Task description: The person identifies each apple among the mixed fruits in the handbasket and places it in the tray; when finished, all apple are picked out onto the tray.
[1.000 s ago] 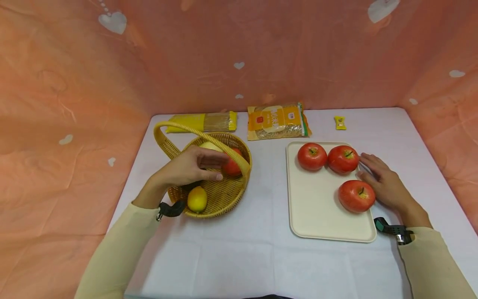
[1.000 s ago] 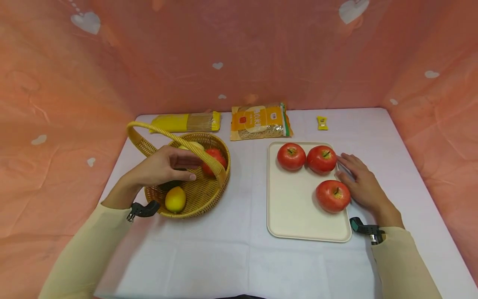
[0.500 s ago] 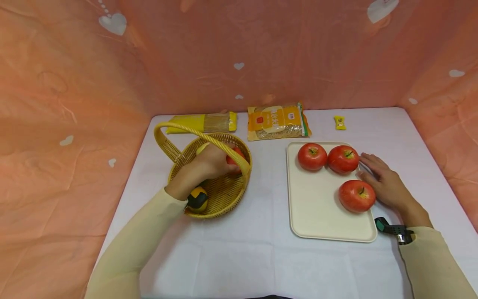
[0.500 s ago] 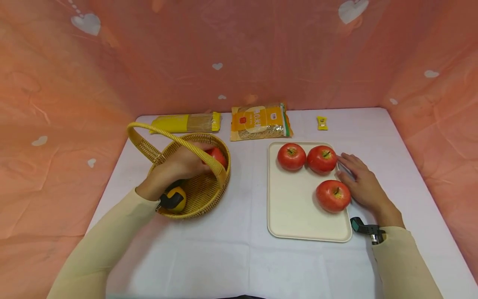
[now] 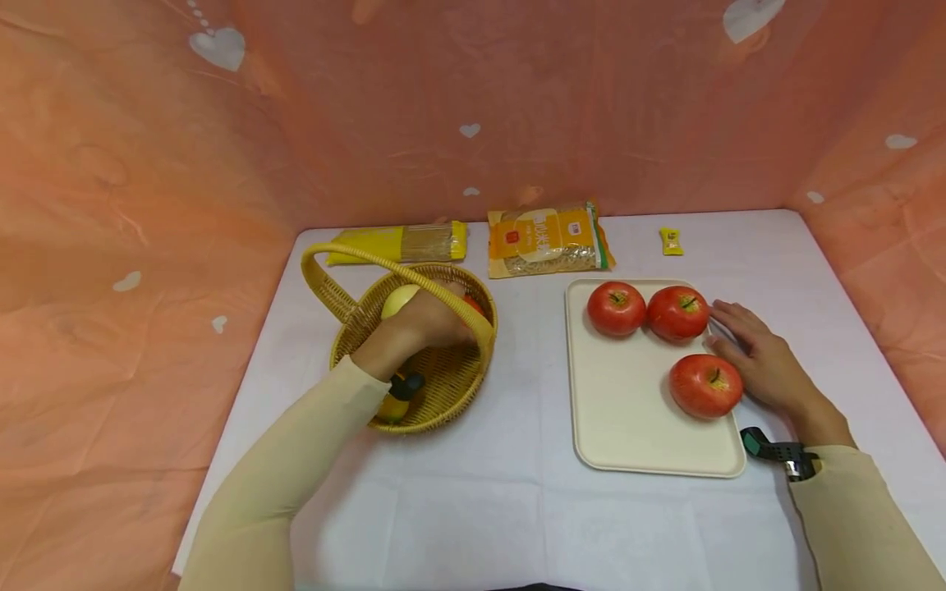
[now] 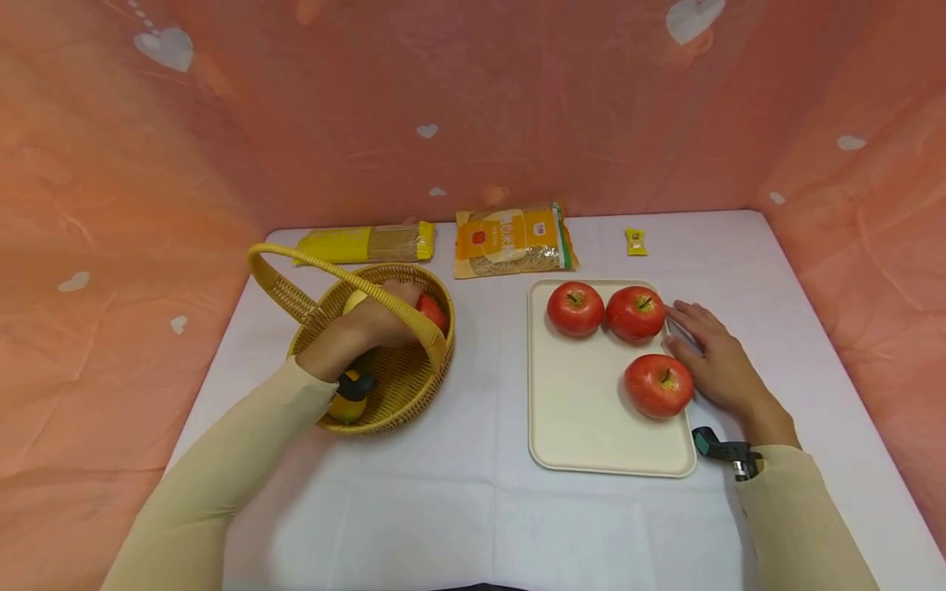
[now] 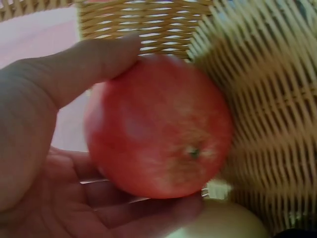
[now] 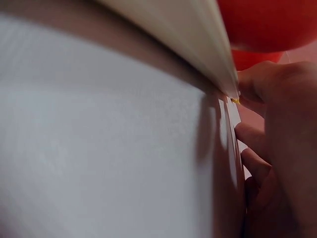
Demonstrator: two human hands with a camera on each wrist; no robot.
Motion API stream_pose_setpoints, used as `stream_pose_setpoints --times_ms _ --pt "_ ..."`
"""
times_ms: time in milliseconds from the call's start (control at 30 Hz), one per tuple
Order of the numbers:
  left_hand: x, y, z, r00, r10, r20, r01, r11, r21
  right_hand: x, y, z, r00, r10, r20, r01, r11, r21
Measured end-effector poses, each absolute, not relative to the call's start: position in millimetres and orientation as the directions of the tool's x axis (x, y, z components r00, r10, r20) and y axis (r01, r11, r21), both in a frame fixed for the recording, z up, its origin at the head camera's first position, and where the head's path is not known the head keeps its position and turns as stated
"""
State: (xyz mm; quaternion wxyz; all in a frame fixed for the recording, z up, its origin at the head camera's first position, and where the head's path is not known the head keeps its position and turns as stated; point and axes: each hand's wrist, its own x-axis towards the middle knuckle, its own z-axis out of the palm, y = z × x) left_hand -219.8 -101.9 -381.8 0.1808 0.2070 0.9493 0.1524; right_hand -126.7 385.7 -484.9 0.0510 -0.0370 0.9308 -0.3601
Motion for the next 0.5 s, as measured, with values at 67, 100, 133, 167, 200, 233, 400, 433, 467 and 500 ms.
stream_pose_setpoints --times_ms 67,100,133,167,200,233,400,433,467,500 --pt "-219 -102 -379 -0.849 0.437 -0.298 0.330 0.878 0.347 -127 386 -485 -0.992 -0.105 -0.070 -0.031 0.739 -0.672" --pt "-219 -102 -378 -0.847 0.434 -0.307 0.325 0.880 0.346 -126 386 -485 -0.992 -0.104 -0.071 -0.030 0.741 -0.671" --pt "-219 -102 -377 -0.845 0.433 -0.313 0.322 0.880 0.348 -126 386 -485 -0.992 -0.103 -0.072 -0.028 0.741 -0.670" --pt "-219 -102 -377 -0.844 0.434 -0.316 0.320 0.879 0.352 -126 387 -485 -0.992 -0.102 -0.071 -0.028 0.741 -0.671" --pt "-219 -102 -376 -0.843 0.433 -0.319 0.319 0.880 0.352 -127 387 -485 -0.992 -0.101 -0.072 -0.026 0.740 -0.672" --pt "-219 -102 -376 -0.843 0.427 -0.328 0.312 0.884 0.349 -127 387 -486 -0.992 -0.101 -0.073 -0.025 0.739 -0.673" --pt "-215 -106 -375 -0.837 0.412 -0.360 0.292 0.893 0.342 -129 386 -485 -0.991 -0.104 -0.081 -0.022 0.735 -0.678" --pt "-214 -109 -375 -0.839 0.416 -0.352 0.294 0.889 0.351 -129 386 -485 -0.991 -0.103 -0.082 -0.021 0.736 -0.677" --pt "-213 -111 -374 -0.842 0.423 -0.335 0.297 0.882 0.367 -129 386 -485 -0.991 -0.103 -0.082 -0.021 0.737 -0.675" --pt "-211 -114 -374 -0.847 0.429 -0.315 0.293 0.870 0.397 -129 386 -485 -0.991 -0.101 -0.083 -0.019 0.738 -0.674"
